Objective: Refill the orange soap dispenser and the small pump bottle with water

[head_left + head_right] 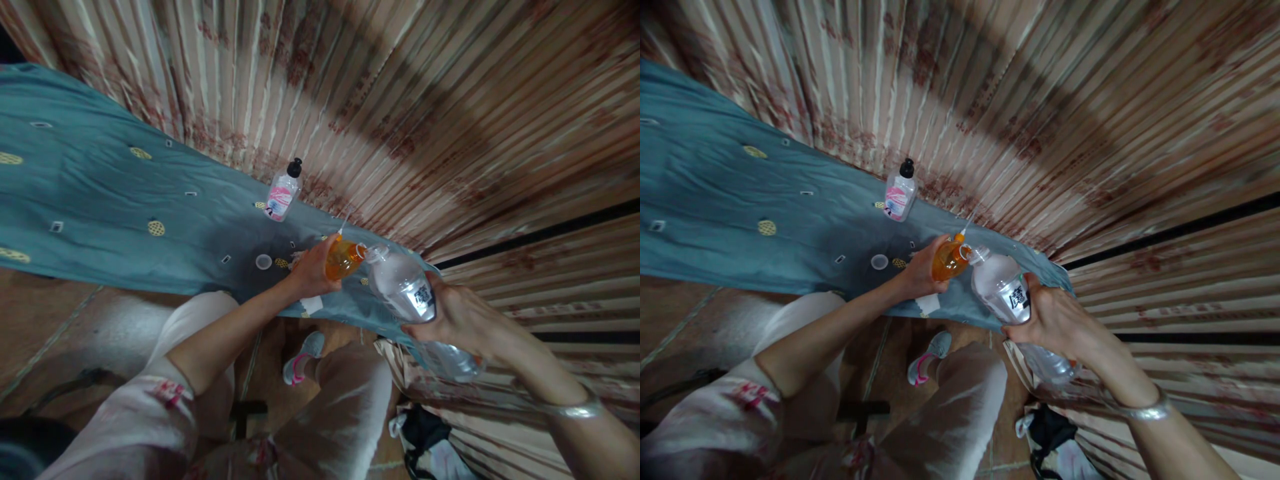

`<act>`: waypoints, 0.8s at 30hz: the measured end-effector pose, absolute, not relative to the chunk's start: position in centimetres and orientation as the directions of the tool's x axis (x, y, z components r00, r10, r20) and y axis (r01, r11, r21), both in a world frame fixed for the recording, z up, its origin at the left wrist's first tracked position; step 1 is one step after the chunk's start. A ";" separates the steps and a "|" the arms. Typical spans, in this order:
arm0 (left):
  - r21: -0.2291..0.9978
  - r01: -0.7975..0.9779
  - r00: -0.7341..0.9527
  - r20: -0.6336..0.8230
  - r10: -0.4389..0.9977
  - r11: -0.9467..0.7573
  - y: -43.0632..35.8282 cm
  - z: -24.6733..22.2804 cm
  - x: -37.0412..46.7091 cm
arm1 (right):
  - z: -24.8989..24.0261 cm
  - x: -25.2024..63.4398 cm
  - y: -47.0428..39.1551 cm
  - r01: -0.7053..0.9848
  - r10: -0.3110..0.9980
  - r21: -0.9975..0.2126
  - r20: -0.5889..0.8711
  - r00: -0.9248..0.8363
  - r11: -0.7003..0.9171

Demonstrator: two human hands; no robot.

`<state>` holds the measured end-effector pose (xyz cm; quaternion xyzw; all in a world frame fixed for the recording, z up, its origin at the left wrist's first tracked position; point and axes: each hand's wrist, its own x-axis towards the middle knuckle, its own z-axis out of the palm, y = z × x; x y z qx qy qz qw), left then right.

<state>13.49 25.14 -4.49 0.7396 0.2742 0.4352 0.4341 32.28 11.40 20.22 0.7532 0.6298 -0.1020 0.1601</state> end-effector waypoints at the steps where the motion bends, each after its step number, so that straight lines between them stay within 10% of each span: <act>1: 0.881 0.026 0.466 0.408 0.785 -0.473 25.1 -4.5 13.5 | 20.2 32.3 11.4 0.983 0.916 0.107 -0.359 0.179 -0.150; 24: 0.883 0.043 0.481 0.392 0.784 -0.468 25.0 -4.1 13.5 | 20.2 32.4 11.4 0.977 0.906 0.128 -0.370 0.204 -0.168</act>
